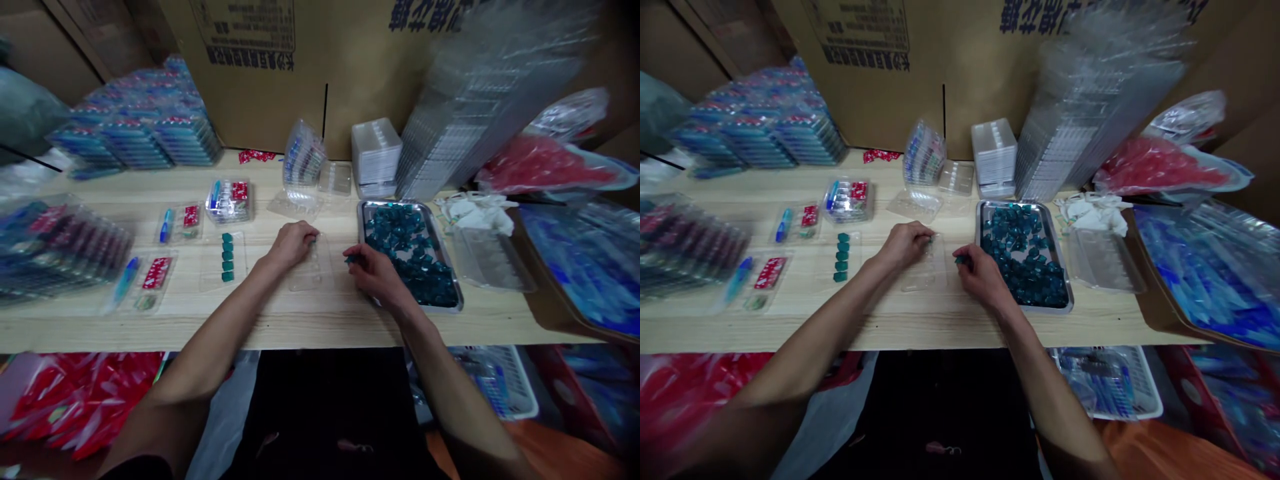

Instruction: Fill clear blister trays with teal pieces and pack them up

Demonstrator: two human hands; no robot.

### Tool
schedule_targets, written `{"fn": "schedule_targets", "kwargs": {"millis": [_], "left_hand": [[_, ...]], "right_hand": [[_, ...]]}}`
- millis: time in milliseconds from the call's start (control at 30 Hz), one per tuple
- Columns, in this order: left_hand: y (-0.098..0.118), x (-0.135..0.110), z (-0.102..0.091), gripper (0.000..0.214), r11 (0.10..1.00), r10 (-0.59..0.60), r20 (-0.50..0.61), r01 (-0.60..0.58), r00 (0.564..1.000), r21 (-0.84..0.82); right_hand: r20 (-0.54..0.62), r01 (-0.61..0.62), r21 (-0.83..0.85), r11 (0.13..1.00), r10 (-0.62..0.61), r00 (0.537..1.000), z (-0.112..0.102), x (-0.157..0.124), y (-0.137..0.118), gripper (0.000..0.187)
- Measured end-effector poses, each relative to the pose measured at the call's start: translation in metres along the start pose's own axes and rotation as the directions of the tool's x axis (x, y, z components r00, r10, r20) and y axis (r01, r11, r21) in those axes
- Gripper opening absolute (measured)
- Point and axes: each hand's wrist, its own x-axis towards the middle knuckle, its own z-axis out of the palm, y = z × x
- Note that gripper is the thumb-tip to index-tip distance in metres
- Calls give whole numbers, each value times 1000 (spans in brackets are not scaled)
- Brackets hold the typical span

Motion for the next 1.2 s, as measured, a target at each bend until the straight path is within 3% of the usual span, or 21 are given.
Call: {"fn": "schedule_targets", "kwargs": {"millis": [200,333,467,567,633,733,867,933,1000,1067,1133,1200], "left_hand": [[-10,-2,15,24,950,-211,-117,175,970,-258],[-12,-4,15,17,971,-152,-142,121,978,-206],[-6,-8,8,20,983,-120,-122,101,985,-150],[11,-18,3,29,947,-213,-187,156,959,-282],[28,-27,2,33,839,-309,-137,201,941,-506],[50,-37,-1,39,597,-324,54,248,945,-763],[58,-40,-11,36,358,-404,182,338,896,-870],[53,-41,-18,30,222,-428,266,386,864,-895],[46,-43,-23,25,94,-432,329,405,839,-909],[41,-45,-25,23,-6,-438,359,396,824,-918],[38,-46,-24,21,-47,-447,354,374,822,-926],[36,-46,-22,21,-22,-461,321,351,827,-936]], "right_hand": [[74,-49,228,972,33,997,10,3,-5,28],[67,-35,285,958,17,998,12,8,-5,28],[-3,71,94,993,-71,997,12,15,-10,25],[-57,119,-102,988,-126,990,15,16,-17,26],[-82,131,-180,975,-147,986,20,15,-23,27],[-88,148,-176,973,-166,982,31,12,-29,33],[-47,237,-80,968,-241,969,29,14,-27,42],[-36,256,-159,953,-265,964,14,17,-21,45],[-90,153,-383,911,-202,975,-7,20,-10,44],[-161,-45,-615,787,-69,985,-28,21,3,39],[-159,-170,-745,645,76,984,-44,21,16,35],[-98,-178,-790,586,166,981,-53,20,26,32]]}}
